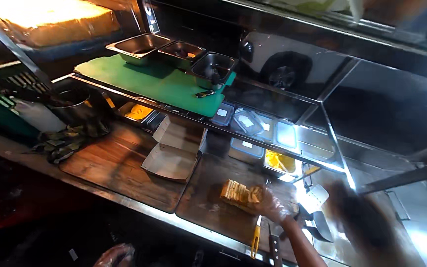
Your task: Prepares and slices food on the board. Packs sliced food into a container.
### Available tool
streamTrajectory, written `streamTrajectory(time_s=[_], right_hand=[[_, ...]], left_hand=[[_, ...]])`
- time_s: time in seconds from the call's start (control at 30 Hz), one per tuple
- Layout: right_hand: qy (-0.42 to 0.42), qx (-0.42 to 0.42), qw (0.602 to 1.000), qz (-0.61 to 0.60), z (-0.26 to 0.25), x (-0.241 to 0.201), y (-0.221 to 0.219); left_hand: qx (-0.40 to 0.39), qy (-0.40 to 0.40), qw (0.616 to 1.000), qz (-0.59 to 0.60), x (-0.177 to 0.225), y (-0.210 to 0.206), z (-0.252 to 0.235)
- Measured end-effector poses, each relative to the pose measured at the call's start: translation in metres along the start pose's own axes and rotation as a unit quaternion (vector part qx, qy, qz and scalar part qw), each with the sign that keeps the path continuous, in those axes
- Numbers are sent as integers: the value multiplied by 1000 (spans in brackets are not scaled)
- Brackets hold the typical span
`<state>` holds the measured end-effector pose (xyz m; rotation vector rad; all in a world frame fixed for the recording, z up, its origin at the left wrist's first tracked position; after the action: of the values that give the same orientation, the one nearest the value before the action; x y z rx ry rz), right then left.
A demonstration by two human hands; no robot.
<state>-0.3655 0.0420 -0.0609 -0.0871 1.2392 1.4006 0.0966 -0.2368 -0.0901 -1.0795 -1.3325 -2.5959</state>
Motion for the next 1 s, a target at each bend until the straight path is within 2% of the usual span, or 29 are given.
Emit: streamTrajectory(time_s=[0.13, 0.23, 0.27, 0.33, 0.43, 0.5, 0.57, 0.67, 0.8, 0.83, 0.93, 1.0], right_hand=[[-36, 87, 995, -43, 8, -30, 12], [3, 121, 977, -176, -4, -87, -1], [6, 119, 976, -184, -13, -112, -10], [13, 100, 987, -127, -39, -173, -36], [44, 39, 998, -14, -104, -245, -95], [4, -25, 995, 96, -148, -289, -137], [-39, -66, 978, 194, -187, -314, -178], [-70, -52, 967, 240, -219, -318, -220], [-50, 42, 978, 199, -200, -303, -230], [-67, 58, 980, 181, -193, -297, -230], [-171, 32, 978, 115, -188, -284, -234], [-194, 11, 977, 86, -197, -287, -234]], left_hand=[[3, -83, 993, 79, 37, 37, -74], [34, -209, 976, 55, 68, 63, -136], [15, -241, 970, 25, 78, 70, -155], [-61, -248, 964, -69, 100, 78, -184], [-199, -173, 942, -206, 120, 82, -212], [-257, -145, 921, -253, 124, 84, -219], [-279, -145, 910, -270, 121, 82, -222], [-288, -146, 907, -268, 118, 79, -224], [-293, -149, 915, -236, 114, 82, -228], [-296, -150, 914, -231, 113, 82, -230], [-316, -157, 903, -244, 112, 82, -234], [-324, -159, 897, -257, 114, 80, -236]])
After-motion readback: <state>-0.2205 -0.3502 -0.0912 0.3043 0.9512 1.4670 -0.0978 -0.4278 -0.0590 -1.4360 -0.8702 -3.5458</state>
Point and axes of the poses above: each hand's wrist, its own z-axis away from the middle knuckle, its own y-axis out of the back of the hand, x = y × z, the point moved 3 cm from there along -z, towards the middle knuckle, and after that the axes turned 4 degrees about -x, right-handed, at the moved point
